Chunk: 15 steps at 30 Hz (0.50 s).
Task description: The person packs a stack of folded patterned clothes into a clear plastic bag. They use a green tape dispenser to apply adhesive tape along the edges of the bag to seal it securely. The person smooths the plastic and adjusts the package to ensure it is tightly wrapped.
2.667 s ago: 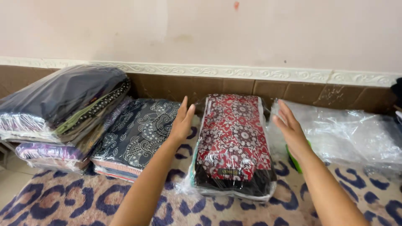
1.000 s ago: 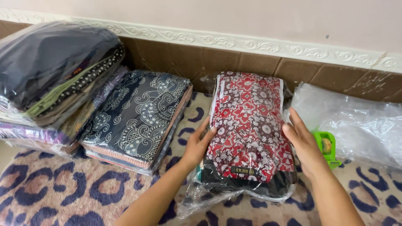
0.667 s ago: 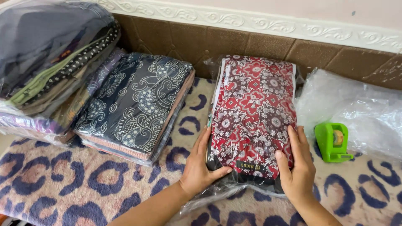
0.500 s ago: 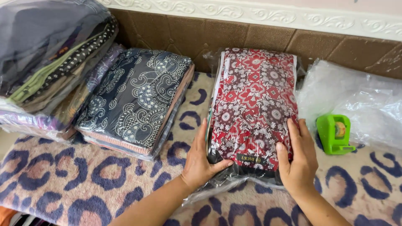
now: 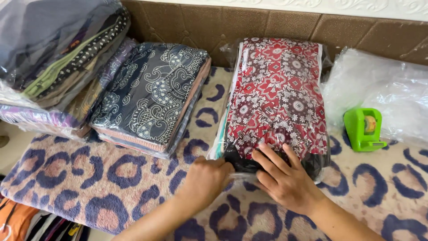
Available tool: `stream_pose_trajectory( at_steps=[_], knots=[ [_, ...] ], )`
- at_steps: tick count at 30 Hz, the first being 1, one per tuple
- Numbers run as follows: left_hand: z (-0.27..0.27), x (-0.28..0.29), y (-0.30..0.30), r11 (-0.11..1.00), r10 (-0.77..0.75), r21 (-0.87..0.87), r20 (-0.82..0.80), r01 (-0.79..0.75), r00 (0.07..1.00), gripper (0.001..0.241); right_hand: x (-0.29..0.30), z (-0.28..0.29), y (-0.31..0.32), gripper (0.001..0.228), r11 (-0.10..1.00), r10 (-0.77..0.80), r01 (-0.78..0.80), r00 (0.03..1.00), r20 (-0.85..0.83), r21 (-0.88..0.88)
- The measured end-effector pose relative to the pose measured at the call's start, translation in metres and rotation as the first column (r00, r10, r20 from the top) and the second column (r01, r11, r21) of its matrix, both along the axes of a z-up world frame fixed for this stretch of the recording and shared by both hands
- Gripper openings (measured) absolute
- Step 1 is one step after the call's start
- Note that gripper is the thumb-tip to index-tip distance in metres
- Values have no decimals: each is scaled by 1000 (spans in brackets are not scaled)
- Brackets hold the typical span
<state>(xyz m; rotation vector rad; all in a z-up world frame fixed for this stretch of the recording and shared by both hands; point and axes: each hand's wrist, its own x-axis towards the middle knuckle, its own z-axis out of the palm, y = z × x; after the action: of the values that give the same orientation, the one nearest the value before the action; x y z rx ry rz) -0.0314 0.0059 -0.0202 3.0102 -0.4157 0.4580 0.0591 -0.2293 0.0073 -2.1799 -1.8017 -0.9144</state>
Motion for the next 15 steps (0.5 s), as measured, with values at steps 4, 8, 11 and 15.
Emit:
stream_pose_trajectory(
  at_steps=[4,8,11,15],
  knots=[
    [56,38,40,932,-173,-355,-620,-77,765,27,-2,-1,2,16,999,-14,15,999,-32,34],
    [35,59,63,702,-594,-712,-598,-16,537,46,-8,-3,6,21,997,-39,41,999,-36,69],
    [32,55,63,648,-625,-758,-581,-68,522,49,-17,-12,16,28,990,-102,104,994,-28,93],
    [41,37,46,747,-242,-615,-605,-252,758,65,-20,-20,30,21,976,-182,186,982,-44,113]
  ],
)
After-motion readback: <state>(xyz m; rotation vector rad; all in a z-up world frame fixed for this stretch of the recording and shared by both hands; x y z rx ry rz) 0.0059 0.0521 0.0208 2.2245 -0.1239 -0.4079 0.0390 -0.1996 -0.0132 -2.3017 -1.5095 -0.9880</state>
